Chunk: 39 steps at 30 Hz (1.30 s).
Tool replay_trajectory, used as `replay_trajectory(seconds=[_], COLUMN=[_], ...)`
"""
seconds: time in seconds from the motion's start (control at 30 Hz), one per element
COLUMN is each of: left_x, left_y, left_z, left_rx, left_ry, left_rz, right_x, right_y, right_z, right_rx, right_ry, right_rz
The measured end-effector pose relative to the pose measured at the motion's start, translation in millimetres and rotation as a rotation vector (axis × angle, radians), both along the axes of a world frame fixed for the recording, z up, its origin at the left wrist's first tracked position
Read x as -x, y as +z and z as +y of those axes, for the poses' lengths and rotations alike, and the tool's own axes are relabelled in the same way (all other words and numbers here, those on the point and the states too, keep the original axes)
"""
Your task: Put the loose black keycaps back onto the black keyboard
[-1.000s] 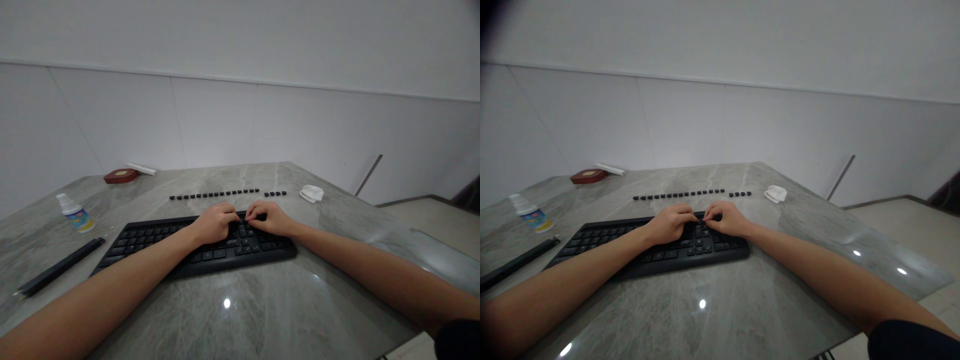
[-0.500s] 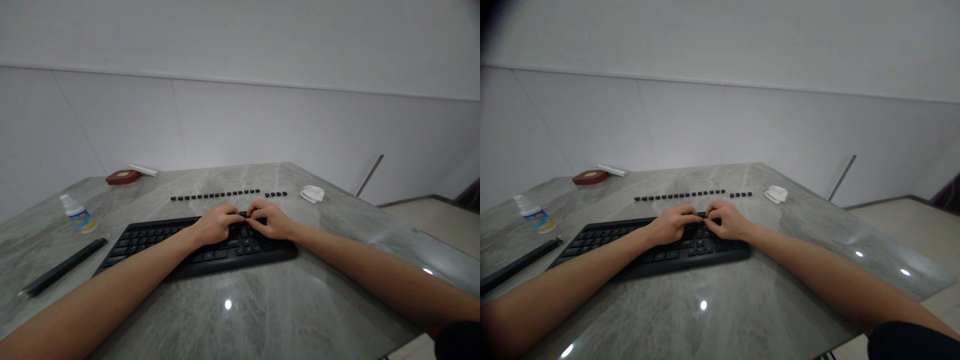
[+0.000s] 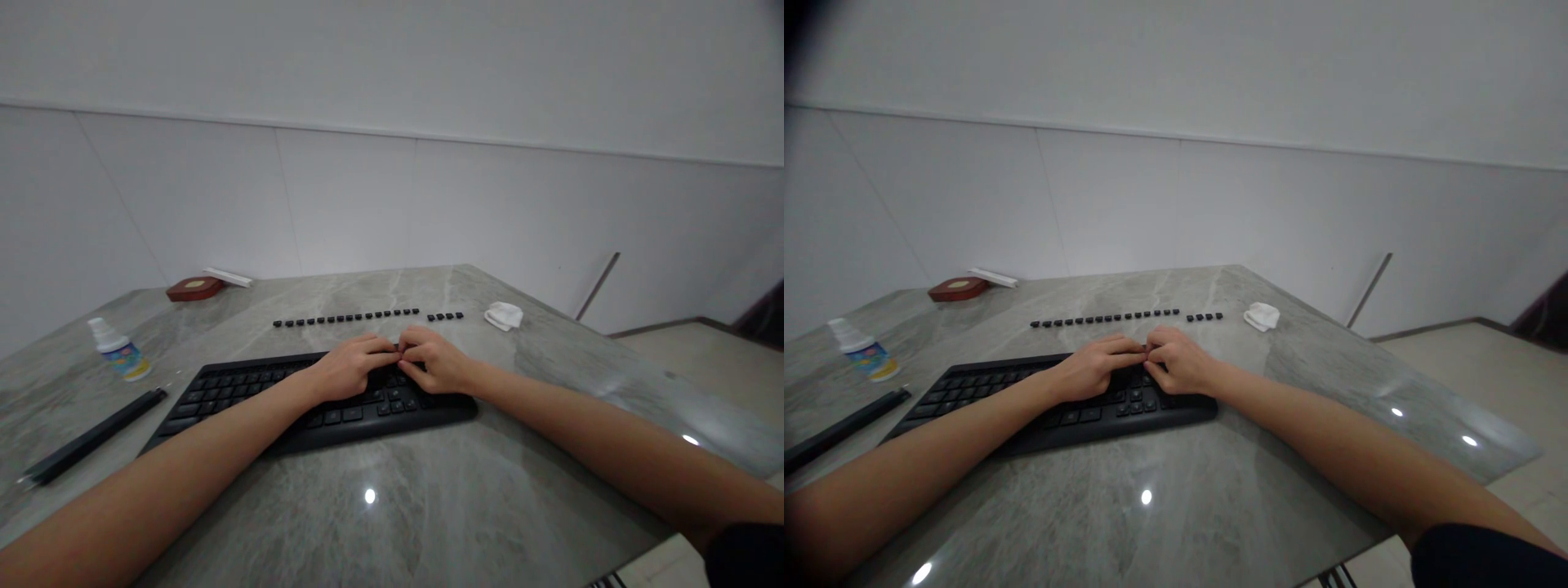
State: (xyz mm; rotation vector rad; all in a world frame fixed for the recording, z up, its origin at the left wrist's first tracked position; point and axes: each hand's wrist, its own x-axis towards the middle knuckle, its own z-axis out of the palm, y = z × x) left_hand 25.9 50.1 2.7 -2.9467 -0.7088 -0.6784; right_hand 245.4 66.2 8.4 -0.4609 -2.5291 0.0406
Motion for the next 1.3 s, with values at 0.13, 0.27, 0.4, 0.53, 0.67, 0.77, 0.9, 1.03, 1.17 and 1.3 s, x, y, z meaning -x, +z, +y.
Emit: replay_trajectory(seconds=[0.13,0.27,0.4,0.53,0.67,0.77,0.9,1.03,1.17,1.3], left_x=[-1.1,-3.6,-6.2,-5.4,-3.6,-3.8,-4.2,-4.4,-4.9,-5.1], left_y=[0.3,3.4,6.4,2.5,-3.0,-4.2,-4.4,-3.2,-1.2,-1.4], left_z=[3.3,5.1,6.1,7.4,5.5,3.4,3.1,2.7,1.5,2.1], left_rx=[0.033,0.072,0.073,0.074,0.09,0.089,0.074,0.067,0.072,0.077], left_ry=[-0.023,-0.055,-0.049,0.013,0.182,0.255,0.254,0.253,0.25,0.233], left_rz=[0.009,0.005,0.008,-0.013,-0.077,-0.102,-0.101,-0.098,-0.1,-0.096], right_x=[-0.4,-1.7,-2.8,-1.3,0.5,0.3,-1.6,-4.1,-6.7,-8.6], right_y=[-2.0,-3.8,-3.7,-4.1,-5.7,-6.8,-8.6,-11.2,-12.0,-11.9], right_z=[1.2,2.7,2.5,4.1,7.7,9.5,11.5,16.4,23.4,29.2], right_rx=[-0.032,-0.055,-0.089,-0.024,0.138,0.2,0.232,0.371,0.61,0.743], right_ry=[0.018,0.072,0.052,0.02,0.005,0.025,0.03,-0.026,-0.077,-0.066], right_rz=[-0.024,-0.032,-0.06,-0.011,0.09,0.127,0.159,0.19,0.227,0.265])
